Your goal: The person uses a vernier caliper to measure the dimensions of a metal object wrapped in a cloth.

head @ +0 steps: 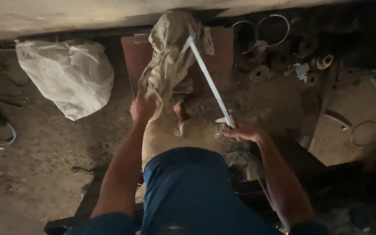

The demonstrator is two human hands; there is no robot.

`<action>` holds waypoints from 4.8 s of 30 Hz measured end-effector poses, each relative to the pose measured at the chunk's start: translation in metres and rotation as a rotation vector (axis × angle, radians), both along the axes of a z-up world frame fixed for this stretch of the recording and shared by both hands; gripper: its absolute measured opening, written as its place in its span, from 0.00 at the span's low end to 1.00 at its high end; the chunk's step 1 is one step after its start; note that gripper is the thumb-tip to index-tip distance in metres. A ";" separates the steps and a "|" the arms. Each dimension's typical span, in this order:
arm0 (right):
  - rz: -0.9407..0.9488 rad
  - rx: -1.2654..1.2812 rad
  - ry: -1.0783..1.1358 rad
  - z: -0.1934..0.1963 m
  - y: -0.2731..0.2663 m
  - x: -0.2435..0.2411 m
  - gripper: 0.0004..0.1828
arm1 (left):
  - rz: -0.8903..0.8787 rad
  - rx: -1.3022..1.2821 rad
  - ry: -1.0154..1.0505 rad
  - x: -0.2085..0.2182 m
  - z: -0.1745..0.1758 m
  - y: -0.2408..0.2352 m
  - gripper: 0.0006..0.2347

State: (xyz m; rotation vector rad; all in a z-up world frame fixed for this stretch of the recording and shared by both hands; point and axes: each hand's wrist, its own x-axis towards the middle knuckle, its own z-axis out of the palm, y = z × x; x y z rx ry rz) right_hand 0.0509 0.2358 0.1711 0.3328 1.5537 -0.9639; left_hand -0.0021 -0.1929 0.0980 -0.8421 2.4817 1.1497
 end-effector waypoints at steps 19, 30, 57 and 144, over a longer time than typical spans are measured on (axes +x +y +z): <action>0.360 -0.040 -0.313 0.021 0.009 -0.027 0.14 | -0.118 0.652 -0.193 -0.062 -0.037 -0.002 0.15; 0.722 0.585 0.796 0.024 0.003 -0.044 0.32 | 0.186 0.939 -0.123 -0.024 -0.031 -0.002 0.17; 0.762 0.393 1.139 -0.061 -0.128 -0.069 0.07 | -0.131 0.650 -0.319 0.019 -0.011 0.063 0.15; -1.823 -0.375 -0.296 -0.138 -0.302 0.039 0.24 | 0.192 1.018 -0.362 0.072 0.012 -0.024 0.20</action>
